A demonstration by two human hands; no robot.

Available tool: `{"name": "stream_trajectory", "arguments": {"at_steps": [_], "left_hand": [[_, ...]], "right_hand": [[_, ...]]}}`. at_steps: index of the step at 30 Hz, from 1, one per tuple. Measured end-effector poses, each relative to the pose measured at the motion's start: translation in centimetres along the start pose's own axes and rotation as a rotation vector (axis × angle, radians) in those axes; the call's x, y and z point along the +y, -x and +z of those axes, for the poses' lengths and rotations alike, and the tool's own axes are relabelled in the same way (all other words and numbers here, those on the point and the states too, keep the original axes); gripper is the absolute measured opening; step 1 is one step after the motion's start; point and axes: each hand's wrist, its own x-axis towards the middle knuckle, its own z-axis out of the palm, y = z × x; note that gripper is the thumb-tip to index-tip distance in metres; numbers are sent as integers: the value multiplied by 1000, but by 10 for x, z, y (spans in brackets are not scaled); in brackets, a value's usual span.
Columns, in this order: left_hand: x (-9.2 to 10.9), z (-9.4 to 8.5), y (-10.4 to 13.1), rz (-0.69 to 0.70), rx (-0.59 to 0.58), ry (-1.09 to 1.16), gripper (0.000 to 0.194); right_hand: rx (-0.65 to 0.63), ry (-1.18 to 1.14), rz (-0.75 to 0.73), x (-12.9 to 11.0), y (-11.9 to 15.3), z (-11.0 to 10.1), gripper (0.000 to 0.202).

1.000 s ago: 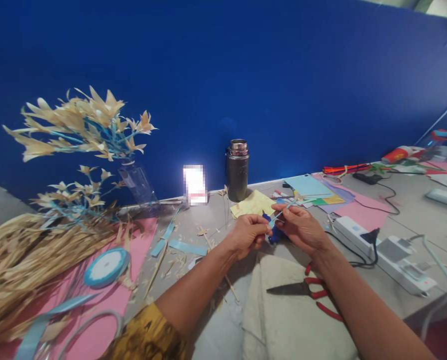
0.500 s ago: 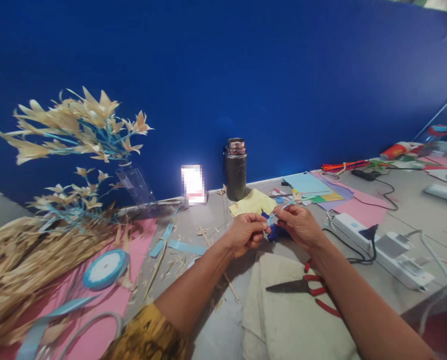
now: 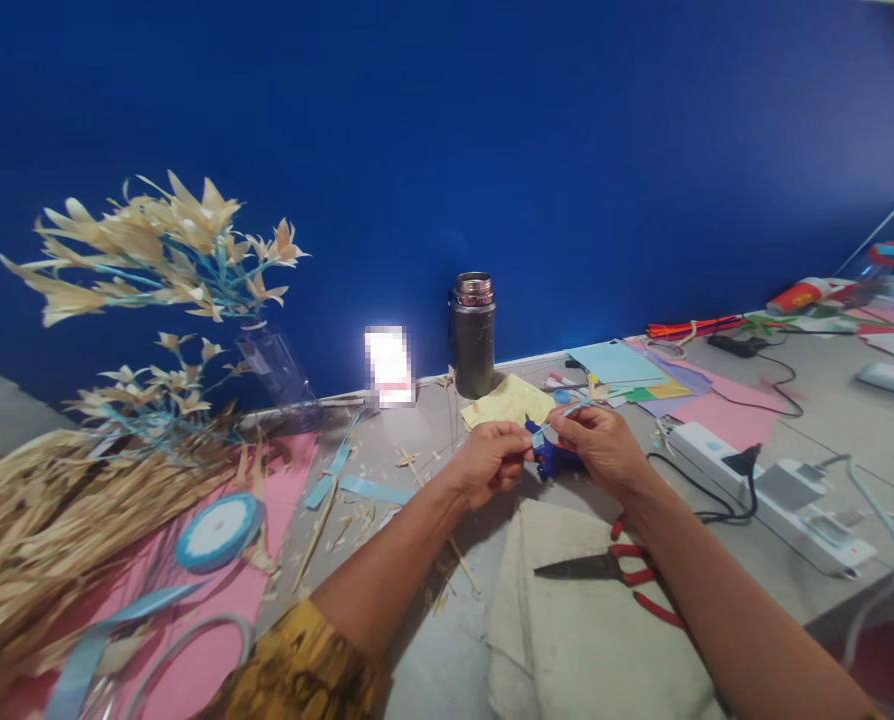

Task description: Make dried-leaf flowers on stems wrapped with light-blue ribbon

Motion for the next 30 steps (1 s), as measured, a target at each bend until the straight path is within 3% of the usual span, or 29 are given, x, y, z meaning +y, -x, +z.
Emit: {"name": "stream_trajectory", "arguments": {"at_steps": [4,8,11,15,20,25,30], "left_hand": [[-1,-2,-2,12,60,-12,23],[-3,-15,-10,95,257,-59,21],[-4,-32,-18,167,408,-84,19],[-4,-54,-28,203,542,-92,18],[-6,-65,-36,146,567,-70,21],[-11,-70,-38,136,574,-37,20],[-10,-70,-34,190,527,-17,18]], "right_hand": [[-33,102,-21,-6,1,-7,35],[-171,639,-190,-4,-5,-30,29],[-303,1023,-299,7,-11,-45,41],[-391,1250,-334,21,-12,-47,40],[-383,1275,-326,22,-8,-38,32],[-344,1232,-320,12,-12,-46,31],[-273,726,-216,-5,-9,-44,39]]}}
